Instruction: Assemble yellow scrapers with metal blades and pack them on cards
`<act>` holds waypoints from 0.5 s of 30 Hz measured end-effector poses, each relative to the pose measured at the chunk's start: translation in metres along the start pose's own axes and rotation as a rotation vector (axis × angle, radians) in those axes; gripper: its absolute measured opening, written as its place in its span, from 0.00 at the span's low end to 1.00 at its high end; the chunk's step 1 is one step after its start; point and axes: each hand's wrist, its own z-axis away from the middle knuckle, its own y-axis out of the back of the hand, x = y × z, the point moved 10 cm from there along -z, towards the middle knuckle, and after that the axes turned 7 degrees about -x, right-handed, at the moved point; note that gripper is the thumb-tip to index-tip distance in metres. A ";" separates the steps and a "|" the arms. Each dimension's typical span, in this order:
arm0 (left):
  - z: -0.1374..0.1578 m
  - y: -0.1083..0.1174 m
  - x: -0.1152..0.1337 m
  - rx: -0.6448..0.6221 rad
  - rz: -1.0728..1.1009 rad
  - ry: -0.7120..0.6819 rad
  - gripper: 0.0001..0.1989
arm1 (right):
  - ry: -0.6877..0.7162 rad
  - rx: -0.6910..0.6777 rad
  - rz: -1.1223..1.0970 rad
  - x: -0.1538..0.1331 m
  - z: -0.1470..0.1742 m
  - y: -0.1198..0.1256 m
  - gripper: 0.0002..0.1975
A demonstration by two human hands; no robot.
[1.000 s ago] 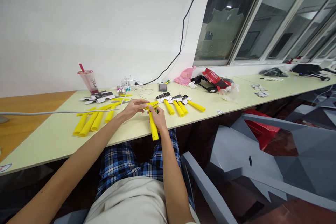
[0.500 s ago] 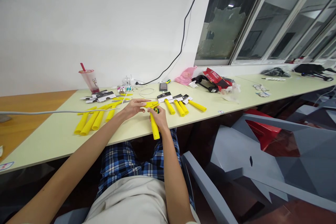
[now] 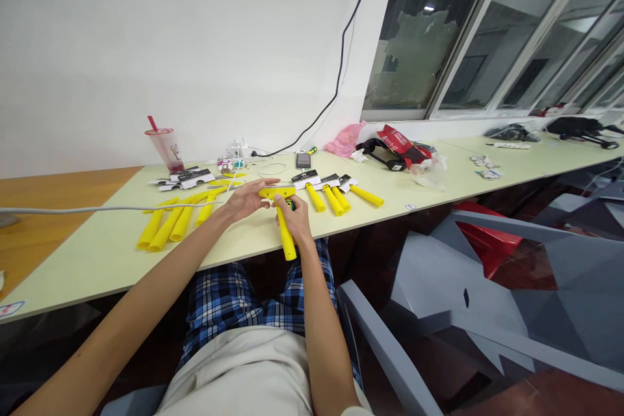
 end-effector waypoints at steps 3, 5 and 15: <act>0.001 0.002 0.005 0.023 0.102 -0.026 0.28 | 0.076 -0.002 -0.009 -0.009 0.002 0.000 0.24; 0.001 0.008 0.006 0.066 0.144 -0.037 0.27 | 0.109 0.014 -0.006 -0.016 0.004 0.001 0.25; 0.001 0.014 0.004 0.093 0.192 -0.048 0.23 | 0.116 -0.023 -0.051 -0.023 0.005 -0.003 0.25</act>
